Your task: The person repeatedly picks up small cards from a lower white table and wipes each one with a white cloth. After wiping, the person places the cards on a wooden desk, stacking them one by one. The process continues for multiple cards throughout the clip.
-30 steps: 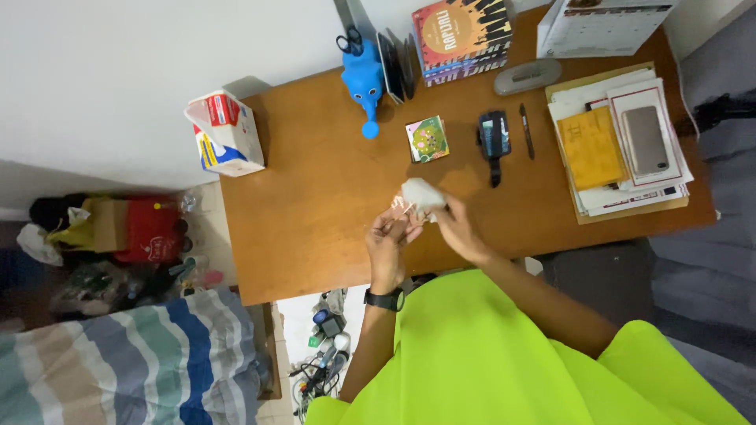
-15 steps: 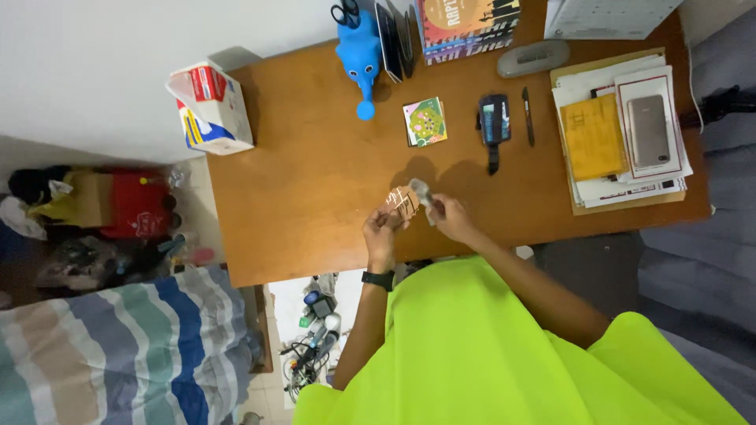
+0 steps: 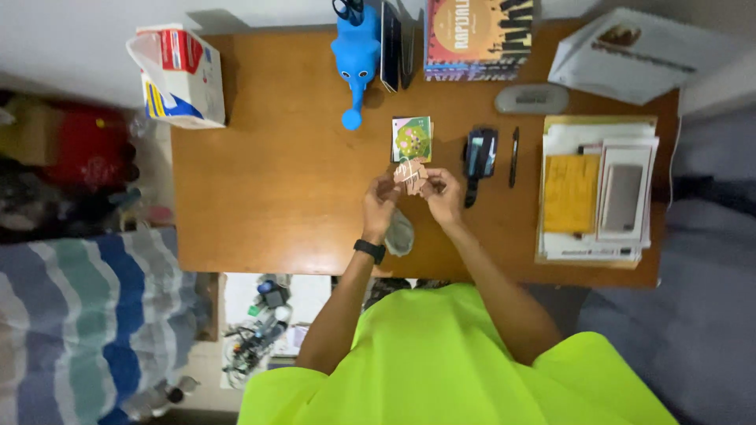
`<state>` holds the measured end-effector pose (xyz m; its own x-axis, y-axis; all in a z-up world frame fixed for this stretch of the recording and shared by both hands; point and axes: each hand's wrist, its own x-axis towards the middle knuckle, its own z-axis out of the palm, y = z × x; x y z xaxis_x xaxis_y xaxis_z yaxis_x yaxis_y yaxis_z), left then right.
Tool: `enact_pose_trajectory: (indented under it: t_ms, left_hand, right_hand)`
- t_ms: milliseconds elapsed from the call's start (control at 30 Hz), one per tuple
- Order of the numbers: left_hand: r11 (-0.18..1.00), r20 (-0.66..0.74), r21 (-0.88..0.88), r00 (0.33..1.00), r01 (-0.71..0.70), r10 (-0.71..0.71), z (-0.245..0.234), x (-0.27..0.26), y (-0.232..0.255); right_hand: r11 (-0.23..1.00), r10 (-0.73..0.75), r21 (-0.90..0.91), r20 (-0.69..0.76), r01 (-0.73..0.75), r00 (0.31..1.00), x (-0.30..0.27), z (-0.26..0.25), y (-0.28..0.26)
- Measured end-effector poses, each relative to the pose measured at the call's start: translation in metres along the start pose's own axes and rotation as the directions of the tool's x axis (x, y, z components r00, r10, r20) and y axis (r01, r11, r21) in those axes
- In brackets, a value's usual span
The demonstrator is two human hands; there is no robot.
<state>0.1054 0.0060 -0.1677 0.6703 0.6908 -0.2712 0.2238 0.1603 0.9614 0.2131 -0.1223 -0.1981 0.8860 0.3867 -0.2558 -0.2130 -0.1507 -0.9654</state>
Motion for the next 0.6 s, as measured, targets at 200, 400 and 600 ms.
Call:
enact_pose_trajectory:
  t_ms: [200, 400, 600]
  left_hand:
    - [0.604, 0.035, 0.772, 0.962, -0.197, 0.270, 0.027, 0.035, 0.011]
    - [0.509, 0.024, 0.857, 0.993, -0.080, 0.115, 0.054, 0.043, 0.000]
    - [0.520, 0.021, 0.852, 0.995, -0.066, 0.093, 0.060, 0.038, -0.006]
  right_hand:
    - [0.878, 0.045, -0.472, -0.099, -0.087, 0.994, 0.049, 0.002, -0.048]
    - [0.795, 0.179, -0.581, -0.050, -0.175, 0.983, 0.073, 0.008, -0.065]
    - [0.878, -0.010, -0.479, -0.005, 0.007, 1.000, 0.073, 0.006, -0.069]
